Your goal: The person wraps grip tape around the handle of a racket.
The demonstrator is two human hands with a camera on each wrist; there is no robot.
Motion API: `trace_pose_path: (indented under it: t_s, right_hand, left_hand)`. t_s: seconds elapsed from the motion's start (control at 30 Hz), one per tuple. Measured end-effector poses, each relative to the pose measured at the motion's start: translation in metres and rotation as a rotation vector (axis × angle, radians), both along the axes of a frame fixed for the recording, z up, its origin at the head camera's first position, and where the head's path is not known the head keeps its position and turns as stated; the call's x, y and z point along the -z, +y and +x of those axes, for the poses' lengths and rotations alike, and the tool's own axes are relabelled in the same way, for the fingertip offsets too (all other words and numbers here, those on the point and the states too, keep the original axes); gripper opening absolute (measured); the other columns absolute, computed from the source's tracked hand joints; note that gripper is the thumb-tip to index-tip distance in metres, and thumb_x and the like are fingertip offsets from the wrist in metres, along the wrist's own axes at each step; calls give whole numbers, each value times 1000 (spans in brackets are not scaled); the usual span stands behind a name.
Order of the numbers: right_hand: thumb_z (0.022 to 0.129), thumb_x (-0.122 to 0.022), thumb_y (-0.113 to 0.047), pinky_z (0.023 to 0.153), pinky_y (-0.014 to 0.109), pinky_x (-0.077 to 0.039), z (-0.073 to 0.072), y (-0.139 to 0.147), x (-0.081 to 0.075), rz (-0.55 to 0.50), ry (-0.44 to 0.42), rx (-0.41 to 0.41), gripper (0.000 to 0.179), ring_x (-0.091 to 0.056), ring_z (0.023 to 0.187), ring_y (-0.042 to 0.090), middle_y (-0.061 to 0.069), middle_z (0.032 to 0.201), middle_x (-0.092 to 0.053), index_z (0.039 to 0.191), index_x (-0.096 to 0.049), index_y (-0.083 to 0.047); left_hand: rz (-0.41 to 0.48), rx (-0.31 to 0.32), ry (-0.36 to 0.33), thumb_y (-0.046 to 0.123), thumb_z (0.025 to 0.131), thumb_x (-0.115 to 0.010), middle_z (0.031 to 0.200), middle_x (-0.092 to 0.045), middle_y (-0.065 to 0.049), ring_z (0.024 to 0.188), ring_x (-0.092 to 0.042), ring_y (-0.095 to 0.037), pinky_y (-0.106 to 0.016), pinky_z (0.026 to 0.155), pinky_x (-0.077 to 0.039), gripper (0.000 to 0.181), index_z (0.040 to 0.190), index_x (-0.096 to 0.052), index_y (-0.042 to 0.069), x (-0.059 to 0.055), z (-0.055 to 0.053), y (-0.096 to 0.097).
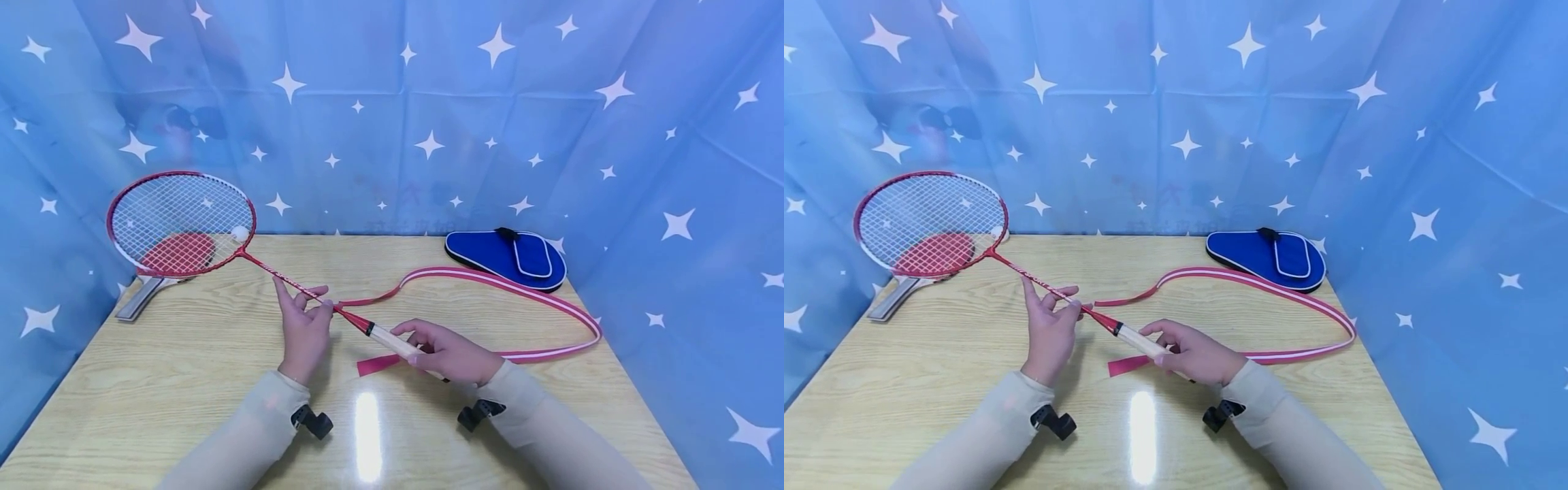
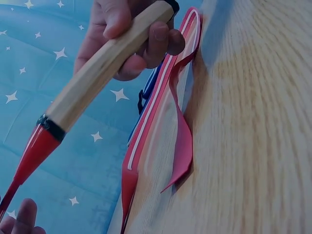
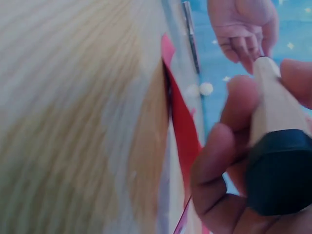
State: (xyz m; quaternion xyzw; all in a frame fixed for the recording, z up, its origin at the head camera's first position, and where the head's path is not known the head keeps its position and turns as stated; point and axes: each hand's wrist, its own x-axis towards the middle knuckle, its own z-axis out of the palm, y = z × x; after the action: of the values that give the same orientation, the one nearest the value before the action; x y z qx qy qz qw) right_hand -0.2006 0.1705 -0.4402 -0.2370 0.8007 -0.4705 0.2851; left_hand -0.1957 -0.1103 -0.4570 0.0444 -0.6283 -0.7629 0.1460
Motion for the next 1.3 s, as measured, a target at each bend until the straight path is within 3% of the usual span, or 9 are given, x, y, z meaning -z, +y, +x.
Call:
trace_pose_path:
  t_s: [0.17,0.33,0.57,0.93,1.13,1.3]
  right_hand:
    - [104,-66,-16,58,31,-49,-1,-9,-3,34,-24,-23,43,-59,79,27,19,109,-68,142,-53,-33]
    - [103,-67,-13,57,32,-50,-2,-16,-3,61,-2,-35,44,-60,76,25,16,105,-71,140,-52,-31]
    - [101,-69,-9,64,35,-52,-4,-22,-3,59,17,-26,45,-63,80,26,13,104,-71,137,-54,-30]
    - [98,-73,-10,70,38,-55,-6,-28,-1,76,37,-6,47,-64,87,26,3,108,-70,137,-55,-31]
    - [99,-74,-17,77,36,-58,-8,-24,0,95,116,-10,40,-65,96,21,-1,112,-70,136,-64,-26]
    - [98,-70,-9,83,41,-59,-12,-13,-4,169,227,7,38,-62,105,21,0,122,-71,135,-69,-17]
  left_hand:
    - [-23,23,-19,0,103,-60,127,-66,-11,74,-72,-16,-21,61,-46,111,164,22,43,2,2,2]
    - [-47,33,-43,1,103,-61,128,-67,-10,79,-74,-20,-22,70,-54,112,163,23,46,4,5,4]
    - [-46,60,-96,3,103,-61,130,-67,-13,82,-74,-30,-24,76,-57,113,162,25,46,9,8,7]
    - [-66,75,-93,2,104,-62,125,-62,-28,85,-77,-20,-32,75,-64,113,163,24,43,10,7,9]
    - [-46,84,-75,-4,102,-61,115,-63,-27,80,-77,-21,-35,72,-65,112,165,19,43,12,6,11]
    - [-69,88,-77,-4,101,-62,118,-63,-27,80,-76,-21,-34,78,-65,114,165,18,46,12,6,11]
